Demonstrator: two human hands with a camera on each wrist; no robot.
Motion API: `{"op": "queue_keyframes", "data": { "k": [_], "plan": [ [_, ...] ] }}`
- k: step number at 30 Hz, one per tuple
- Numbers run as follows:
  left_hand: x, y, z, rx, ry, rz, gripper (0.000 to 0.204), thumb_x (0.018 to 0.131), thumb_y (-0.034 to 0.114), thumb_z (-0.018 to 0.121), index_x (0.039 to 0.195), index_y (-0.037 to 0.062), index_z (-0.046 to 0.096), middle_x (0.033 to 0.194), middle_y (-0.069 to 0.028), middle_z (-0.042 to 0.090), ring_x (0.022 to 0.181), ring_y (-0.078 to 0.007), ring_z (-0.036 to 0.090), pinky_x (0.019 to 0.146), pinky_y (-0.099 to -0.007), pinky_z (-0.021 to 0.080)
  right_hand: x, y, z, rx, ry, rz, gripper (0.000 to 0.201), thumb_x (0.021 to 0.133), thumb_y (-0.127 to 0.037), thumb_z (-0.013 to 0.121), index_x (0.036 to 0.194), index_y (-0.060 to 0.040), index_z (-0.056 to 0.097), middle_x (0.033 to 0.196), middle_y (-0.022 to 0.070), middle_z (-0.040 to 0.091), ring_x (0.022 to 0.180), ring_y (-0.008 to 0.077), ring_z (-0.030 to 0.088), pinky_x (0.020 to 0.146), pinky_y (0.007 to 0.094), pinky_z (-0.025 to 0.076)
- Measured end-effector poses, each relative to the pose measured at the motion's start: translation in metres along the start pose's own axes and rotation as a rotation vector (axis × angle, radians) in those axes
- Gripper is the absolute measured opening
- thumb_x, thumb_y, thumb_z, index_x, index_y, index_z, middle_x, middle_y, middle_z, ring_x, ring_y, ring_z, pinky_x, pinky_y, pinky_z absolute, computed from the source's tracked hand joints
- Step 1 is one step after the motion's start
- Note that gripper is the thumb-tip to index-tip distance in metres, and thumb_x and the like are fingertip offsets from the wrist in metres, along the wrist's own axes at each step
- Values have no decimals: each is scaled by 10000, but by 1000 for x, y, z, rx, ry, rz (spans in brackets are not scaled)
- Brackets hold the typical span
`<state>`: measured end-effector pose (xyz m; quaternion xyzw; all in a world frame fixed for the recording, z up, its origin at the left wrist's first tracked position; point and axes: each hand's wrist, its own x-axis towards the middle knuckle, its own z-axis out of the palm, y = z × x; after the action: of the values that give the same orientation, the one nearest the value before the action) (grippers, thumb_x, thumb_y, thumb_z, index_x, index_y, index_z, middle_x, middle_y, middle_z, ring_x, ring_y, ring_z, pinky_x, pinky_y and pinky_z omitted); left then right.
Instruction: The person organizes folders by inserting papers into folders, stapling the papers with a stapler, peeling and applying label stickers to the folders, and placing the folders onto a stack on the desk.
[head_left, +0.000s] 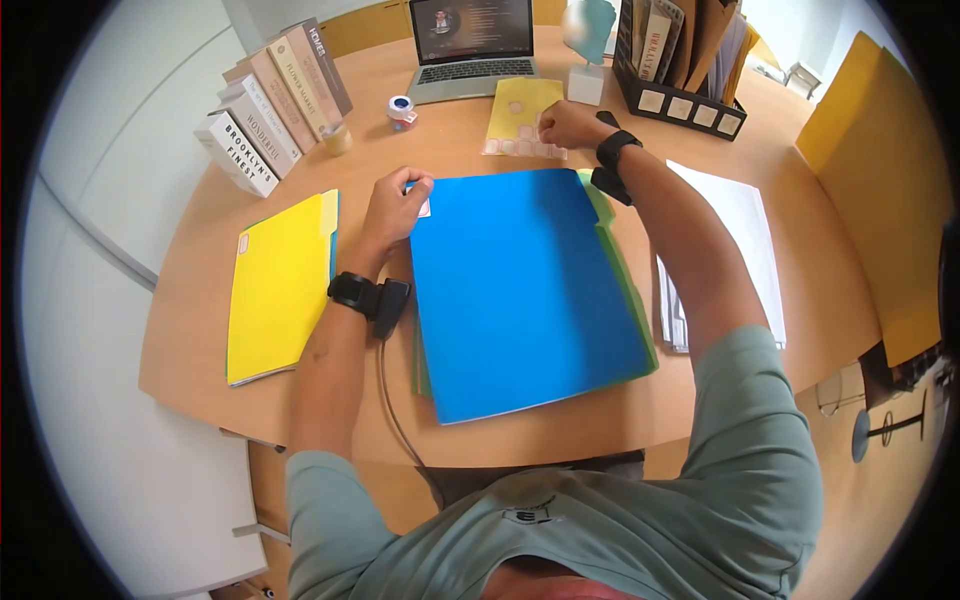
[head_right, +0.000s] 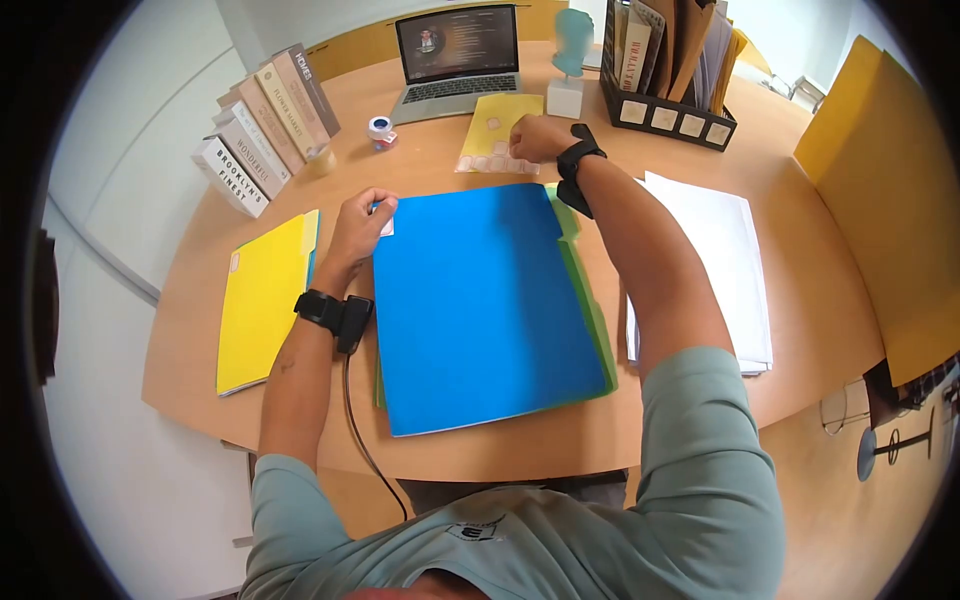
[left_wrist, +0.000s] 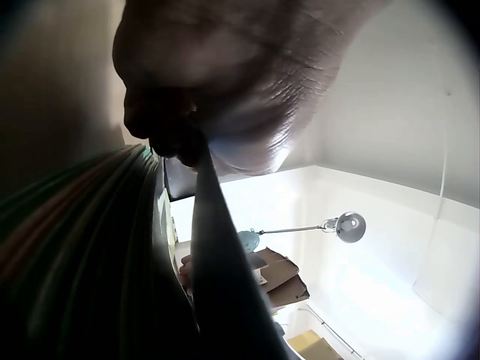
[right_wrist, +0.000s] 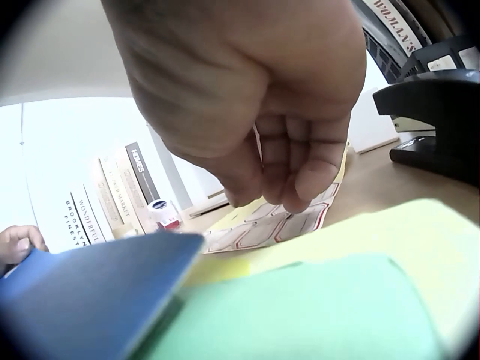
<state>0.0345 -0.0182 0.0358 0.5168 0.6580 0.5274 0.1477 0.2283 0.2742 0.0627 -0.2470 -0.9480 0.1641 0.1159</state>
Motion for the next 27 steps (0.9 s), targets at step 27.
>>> {"op": "queue_keyframes", "data": {
  "k": [27],
  "plan": [
    [-4,2,4,-379,152,-165,196,945,193,545,976,15,622,812,-21,627,703,-83,593,633,-233,495,-10,-110,5,152,90,-220,230,822,-218,654,861,9,666,812,169,681,730,298,637,654,397,478]
  ]
}}
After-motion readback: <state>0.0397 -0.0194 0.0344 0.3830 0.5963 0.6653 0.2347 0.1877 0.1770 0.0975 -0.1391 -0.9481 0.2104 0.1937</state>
